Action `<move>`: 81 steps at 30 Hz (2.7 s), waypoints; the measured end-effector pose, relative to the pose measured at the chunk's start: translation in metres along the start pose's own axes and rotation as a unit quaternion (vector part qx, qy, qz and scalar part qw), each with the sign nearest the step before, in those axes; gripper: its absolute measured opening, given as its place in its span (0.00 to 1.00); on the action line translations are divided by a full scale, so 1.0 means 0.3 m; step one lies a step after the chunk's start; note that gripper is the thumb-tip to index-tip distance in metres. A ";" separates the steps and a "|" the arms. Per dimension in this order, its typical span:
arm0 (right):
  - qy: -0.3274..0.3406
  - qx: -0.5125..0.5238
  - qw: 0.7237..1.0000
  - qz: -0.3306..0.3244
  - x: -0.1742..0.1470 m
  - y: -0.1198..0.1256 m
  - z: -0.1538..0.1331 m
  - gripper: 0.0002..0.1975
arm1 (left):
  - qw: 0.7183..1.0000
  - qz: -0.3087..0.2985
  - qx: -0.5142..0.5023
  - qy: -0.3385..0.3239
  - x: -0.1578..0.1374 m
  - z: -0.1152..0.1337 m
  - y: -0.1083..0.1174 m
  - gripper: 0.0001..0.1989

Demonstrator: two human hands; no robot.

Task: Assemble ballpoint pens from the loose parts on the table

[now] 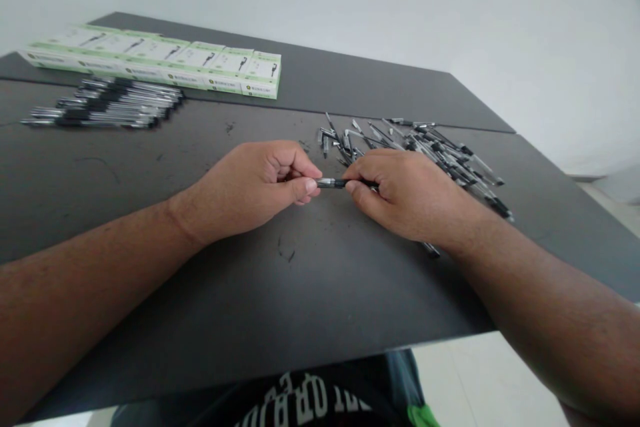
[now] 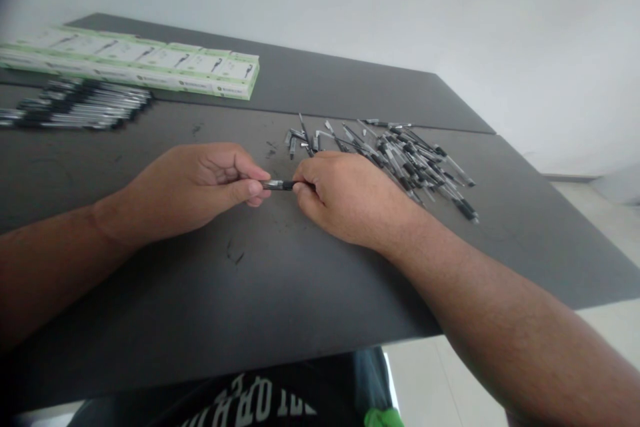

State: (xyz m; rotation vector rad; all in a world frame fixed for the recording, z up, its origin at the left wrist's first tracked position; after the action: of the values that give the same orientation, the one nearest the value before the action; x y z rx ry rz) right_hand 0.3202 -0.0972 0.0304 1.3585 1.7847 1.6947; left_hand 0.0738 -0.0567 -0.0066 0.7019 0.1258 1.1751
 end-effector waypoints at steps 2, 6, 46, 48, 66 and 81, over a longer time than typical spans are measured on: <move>-0.002 0.001 1.000 -0.003 0.000 0.001 -0.002 0.15 | 1.000 -0.001 0.002 -0.004 0.000 0.002 0.000 0.10; -0.011 -0.003 1.000 -0.015 0.002 0.004 -0.007 0.15 | 1.000 -0.004 0.005 -0.010 -0.002 0.002 0.000 0.09; -0.029 0.014 0.999 -0.001 -0.001 -0.007 0.007 0.14 | 0.991 0.034 0.120 -0.051 -0.006 0.002 0.008 0.13; -0.037 0.009 0.999 -0.002 0.000 -0.008 0.008 0.13 | 0.990 0.029 0.125 -0.053 -0.004 0.001 0.008 0.14; -0.045 0.013 0.998 -0.042 0.000 -0.008 -0.007 0.15 | 0.990 -0.015 0.120 -0.073 0.000 0.010 -0.001 0.14; -0.049 0.050 0.997 -0.028 -0.012 -0.006 -0.016 0.11 | 0.955 -0.070 0.217 -0.191 -0.015 0.021 0.000 0.16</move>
State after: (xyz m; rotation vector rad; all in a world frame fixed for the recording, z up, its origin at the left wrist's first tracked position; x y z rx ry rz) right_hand 0.3175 -0.1025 0.0287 1.3933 1.8554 1.5035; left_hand 0.0748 -0.0633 -0.0027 1.2756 0.1071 0.8608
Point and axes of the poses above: each hand's wrist, its own x-axis towards the middle knuckle, its own y-axis out of the back of the hand, z = x × y, the point moved 2 cm from there along x, towards the middle knuckle, and after that the axes turned 9 degrees about z, right-handed, at the moved point
